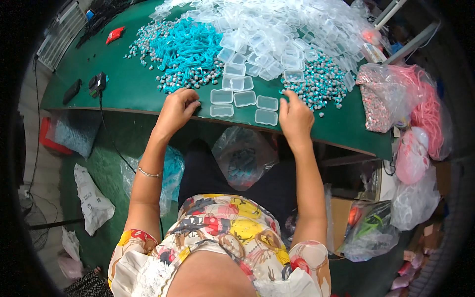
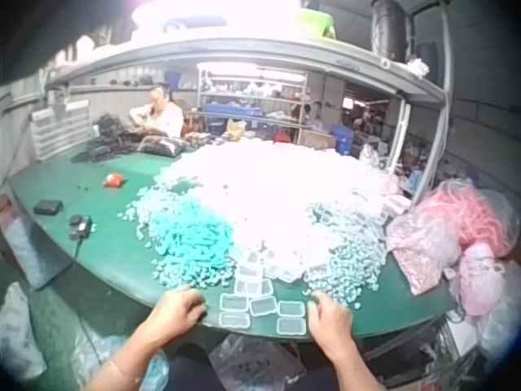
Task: The person repeatedly picks up small teal and white beads from a large pile on a green table and places them into small, clear plastic containers. The person handles the beads and containers by hand, filling the containers one by one and setting them aside on the table.
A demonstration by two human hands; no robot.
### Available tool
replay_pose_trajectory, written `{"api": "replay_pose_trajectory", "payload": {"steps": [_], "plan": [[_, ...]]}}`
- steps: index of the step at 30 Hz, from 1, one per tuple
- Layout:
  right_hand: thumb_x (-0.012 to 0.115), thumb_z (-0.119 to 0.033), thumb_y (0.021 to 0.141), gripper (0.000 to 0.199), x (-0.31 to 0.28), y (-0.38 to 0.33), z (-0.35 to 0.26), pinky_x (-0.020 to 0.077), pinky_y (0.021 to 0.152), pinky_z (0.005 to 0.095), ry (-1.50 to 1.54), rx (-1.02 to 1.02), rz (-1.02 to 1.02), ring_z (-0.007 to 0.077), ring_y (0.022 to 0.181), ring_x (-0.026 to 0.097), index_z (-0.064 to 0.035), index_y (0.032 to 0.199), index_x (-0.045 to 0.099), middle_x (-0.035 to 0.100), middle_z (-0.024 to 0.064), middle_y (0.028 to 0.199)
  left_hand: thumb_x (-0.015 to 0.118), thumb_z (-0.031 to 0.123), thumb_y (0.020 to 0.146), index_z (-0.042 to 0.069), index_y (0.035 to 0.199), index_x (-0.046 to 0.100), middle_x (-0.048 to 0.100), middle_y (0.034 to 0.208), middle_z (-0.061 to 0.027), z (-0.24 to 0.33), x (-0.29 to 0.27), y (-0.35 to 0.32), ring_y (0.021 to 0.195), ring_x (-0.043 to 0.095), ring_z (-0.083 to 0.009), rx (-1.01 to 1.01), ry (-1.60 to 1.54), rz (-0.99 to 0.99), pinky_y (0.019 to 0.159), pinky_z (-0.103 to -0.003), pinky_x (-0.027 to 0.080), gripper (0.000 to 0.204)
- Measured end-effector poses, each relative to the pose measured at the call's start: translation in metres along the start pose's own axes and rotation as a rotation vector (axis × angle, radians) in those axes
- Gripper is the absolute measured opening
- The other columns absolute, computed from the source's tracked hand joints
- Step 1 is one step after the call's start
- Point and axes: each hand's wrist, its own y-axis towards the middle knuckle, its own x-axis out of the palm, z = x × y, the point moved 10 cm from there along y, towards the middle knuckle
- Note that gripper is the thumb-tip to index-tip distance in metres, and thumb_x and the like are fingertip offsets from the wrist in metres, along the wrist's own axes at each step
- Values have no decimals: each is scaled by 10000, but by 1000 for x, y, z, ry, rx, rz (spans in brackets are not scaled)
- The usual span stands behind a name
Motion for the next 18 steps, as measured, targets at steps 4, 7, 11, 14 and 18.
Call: {"api": "replay_pose_trajectory", "payload": {"steps": [4, 7, 11, 14, 18], "plan": [[674, -128, 869, 131, 7, 26, -2, 513, 698, 459, -81, -219, 115, 351, 805, 665, -85, 991, 688, 695, 141, 867, 704, 18, 861, 7, 1008, 710, 643, 835, -76, 17, 10, -6, 721, 613, -152, -65, -256, 48, 666, -295, 499, 148], [681, -125, 855, 83, 17, 29, 1, 500, 682, 442, -124, -191, 44, 339, 806, 662, -75, 920, 687, 693, 118, 856, 682, 19, 883, 3, 1021, 718, 679, 877, -70, 43, 31, -8, 749, 627, -130, -71, -413, 25, 672, -289, 512, 144], [697, -106, 829, 59, -5, 12, -4, 470, 667, 419, 117, -220, 102, 298, 760, 655, -72, 874, 678, 691, 84, 834, 709, 48, 859, 23, 990, 722, 686, 881, -128, 86, 65, -1, 720, 659, -203, -14, -384, -52, 654, -312, 518, 135], [722, -99, 806, 68, -14, -18, -23, 432, 721, 389, 187, -289, 50, 255, 736, 638, -86, 853, 674, 687, 49, 822, 729, 61, 827, 25, 936, 708, 645, 805, -141, 103, 85, 2, 698, 650, -284, 76, -313, -1, 636, -371, 514, 116], [736, -90, 791, 85, -19, -38, -38, 384, 843, 393, 145, -373, 83, 224, 840, 628, -115, 849, 679, 686, 15, 840, 738, 84, 812, 33, 894, 691, 615, 801, -136, 116, 100, 4, 715, 637, -342, 99, -196, -11, 643, -429, 511, 108]]}}
